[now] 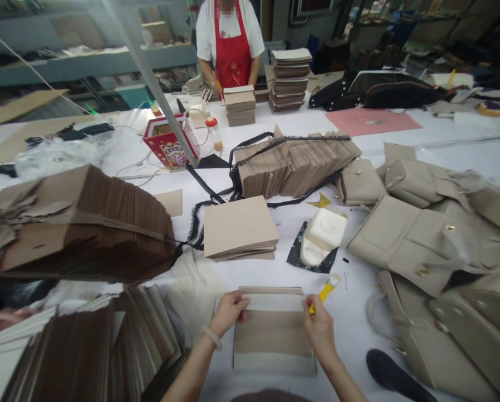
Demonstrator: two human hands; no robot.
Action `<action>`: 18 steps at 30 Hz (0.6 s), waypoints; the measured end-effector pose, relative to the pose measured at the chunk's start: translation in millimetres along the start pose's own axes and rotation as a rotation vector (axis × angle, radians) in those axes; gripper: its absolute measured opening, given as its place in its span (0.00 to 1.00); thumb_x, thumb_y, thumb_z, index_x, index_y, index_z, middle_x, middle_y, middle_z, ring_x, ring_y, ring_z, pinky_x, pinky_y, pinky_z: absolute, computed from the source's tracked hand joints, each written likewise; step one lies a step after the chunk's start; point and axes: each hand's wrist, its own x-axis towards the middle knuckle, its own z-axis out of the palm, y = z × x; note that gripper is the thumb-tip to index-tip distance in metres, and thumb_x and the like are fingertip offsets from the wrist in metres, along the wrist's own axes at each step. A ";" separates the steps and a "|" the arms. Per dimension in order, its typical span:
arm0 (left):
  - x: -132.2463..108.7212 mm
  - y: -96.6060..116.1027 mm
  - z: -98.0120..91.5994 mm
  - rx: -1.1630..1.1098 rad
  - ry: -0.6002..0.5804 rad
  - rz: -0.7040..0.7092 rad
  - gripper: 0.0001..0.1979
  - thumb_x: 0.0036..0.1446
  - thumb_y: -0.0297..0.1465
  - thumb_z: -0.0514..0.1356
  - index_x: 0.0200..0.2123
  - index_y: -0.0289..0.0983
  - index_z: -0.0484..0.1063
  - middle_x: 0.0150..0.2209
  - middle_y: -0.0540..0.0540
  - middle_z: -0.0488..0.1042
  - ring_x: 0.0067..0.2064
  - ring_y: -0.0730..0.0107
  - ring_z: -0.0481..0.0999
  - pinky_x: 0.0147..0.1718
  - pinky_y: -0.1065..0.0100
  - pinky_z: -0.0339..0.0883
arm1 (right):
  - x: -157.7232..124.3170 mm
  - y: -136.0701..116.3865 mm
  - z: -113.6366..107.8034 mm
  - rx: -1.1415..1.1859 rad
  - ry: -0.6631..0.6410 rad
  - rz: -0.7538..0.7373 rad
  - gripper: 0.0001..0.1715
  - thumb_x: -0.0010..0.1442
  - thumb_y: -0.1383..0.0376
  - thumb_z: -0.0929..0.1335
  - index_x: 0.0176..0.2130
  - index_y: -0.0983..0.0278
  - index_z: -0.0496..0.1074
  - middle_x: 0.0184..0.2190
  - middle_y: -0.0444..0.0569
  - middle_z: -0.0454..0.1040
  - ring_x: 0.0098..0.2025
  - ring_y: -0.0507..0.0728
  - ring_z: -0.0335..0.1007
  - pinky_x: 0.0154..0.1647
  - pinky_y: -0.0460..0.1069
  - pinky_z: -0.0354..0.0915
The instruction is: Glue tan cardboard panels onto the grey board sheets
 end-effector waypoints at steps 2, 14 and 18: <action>7.8 -1.7 1.9 0.053 0.074 -0.003 0.25 0.44 0.57 0.57 0.23 0.40 0.61 0.18 0.54 0.64 0.18 0.73 0.65 0.19 0.70 0.58 | 6.3 4.5 10.9 -0.020 0.000 0.009 0.23 0.66 0.47 0.57 0.32 0.60 0.65 0.23 0.44 0.68 0.25 0.56 0.67 0.29 0.49 0.61; 23.7 -18.7 -3.9 0.253 0.294 0.010 0.17 0.49 0.45 0.60 0.23 0.36 0.73 0.21 0.50 0.72 0.27 0.68 0.70 0.29 0.70 0.57 | 13.3 21.7 32.8 -0.078 -0.038 0.059 0.25 0.65 0.46 0.57 0.33 0.61 0.67 0.27 0.47 0.71 0.28 0.57 0.67 0.31 0.49 0.60; 26.3 -21.7 -2.9 0.254 0.307 0.000 0.19 0.49 0.46 0.61 0.23 0.35 0.74 0.21 0.50 0.72 0.27 0.69 0.69 0.28 0.70 0.56 | 13.7 22.8 33.9 -0.069 -0.042 0.063 0.27 0.65 0.44 0.56 0.34 0.61 0.66 0.26 0.47 0.71 0.28 0.57 0.67 0.32 0.50 0.61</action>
